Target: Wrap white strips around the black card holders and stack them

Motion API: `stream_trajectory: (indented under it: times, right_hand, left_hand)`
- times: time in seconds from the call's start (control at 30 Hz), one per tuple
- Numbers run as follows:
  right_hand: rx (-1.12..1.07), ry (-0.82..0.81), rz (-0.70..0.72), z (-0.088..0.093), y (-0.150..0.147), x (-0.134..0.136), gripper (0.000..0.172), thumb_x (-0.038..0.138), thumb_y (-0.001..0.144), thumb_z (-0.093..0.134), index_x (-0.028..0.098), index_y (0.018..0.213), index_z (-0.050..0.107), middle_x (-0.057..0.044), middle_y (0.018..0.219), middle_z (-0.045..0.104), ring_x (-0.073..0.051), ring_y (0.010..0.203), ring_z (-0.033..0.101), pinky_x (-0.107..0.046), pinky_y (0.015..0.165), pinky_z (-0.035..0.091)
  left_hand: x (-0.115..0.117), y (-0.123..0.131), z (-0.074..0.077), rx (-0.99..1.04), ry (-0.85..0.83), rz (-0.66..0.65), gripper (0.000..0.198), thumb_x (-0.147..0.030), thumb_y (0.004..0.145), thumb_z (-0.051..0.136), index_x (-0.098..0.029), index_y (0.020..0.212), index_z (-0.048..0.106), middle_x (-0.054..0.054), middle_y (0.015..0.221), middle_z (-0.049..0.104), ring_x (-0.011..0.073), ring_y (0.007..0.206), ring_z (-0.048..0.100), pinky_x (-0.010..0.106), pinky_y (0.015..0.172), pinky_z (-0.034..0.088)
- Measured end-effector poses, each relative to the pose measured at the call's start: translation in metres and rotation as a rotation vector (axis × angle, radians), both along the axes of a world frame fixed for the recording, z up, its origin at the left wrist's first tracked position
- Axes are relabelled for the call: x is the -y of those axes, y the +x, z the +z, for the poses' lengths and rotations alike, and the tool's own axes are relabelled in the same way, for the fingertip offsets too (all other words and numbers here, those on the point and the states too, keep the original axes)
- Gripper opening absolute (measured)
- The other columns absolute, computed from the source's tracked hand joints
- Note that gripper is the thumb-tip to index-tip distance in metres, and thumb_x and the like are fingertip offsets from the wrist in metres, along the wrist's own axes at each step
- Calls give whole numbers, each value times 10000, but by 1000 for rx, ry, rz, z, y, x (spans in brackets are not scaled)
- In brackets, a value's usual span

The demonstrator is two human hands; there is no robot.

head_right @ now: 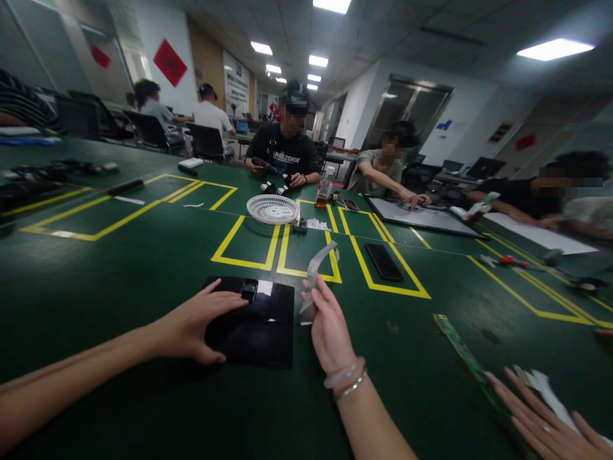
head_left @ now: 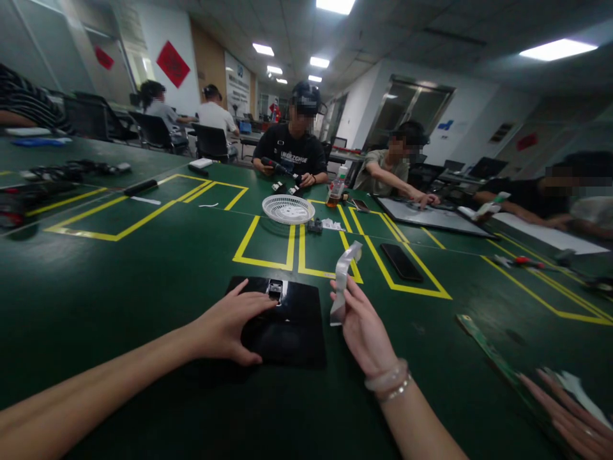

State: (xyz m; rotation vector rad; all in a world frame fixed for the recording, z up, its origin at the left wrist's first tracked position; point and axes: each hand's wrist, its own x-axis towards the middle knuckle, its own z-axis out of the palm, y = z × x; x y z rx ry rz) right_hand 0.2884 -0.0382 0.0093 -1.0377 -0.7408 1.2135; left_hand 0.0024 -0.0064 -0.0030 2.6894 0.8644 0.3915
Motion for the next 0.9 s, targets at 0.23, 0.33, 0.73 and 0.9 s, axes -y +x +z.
stream_trajectory:
  times: [0.23,0.33,0.73,0.9]
  right_hand:
    - [437,196,120,3,-6,9,367,393,867,683,328,1228,677,-31,1279,671,-226,1210,583,-452,1102,383]
    - [765,288,254,6,-7,11,334,390,949,564,329,1265,655,-43,1330,628,-243,1266,537,-486,1124,343]
    - [1720,458,522,7,-22,32,544,91,899,500,433,1316,572,-31,1253,602,-237,1131,554,-619,1106,202]
    - [1760,485,477,9,-27,34,433,179,950,501,419,1299,589,-39,1210,619,-243,1106,556,-617,1100,208]
  left_hand:
    - [-1,-5,-1,14,309,-41,1032,-605,687,825,-191,1516,370,170,1535,325,390,1399,323,610,1186,157]
    - [5,-10,-8,46,518,-68,800,-440,865,735,-235,1537,351,126,1515,377,348,1391,359,543,1216,169]
    - [1,-4,-2,-79,424,-250,179,-211,979,575,-203,1124,680,61,1136,674,215,981,634,364,927,487]
    - [4,0,0,-61,346,-210,233,-251,942,621,-191,1165,653,65,1033,666,215,928,620,341,858,485]
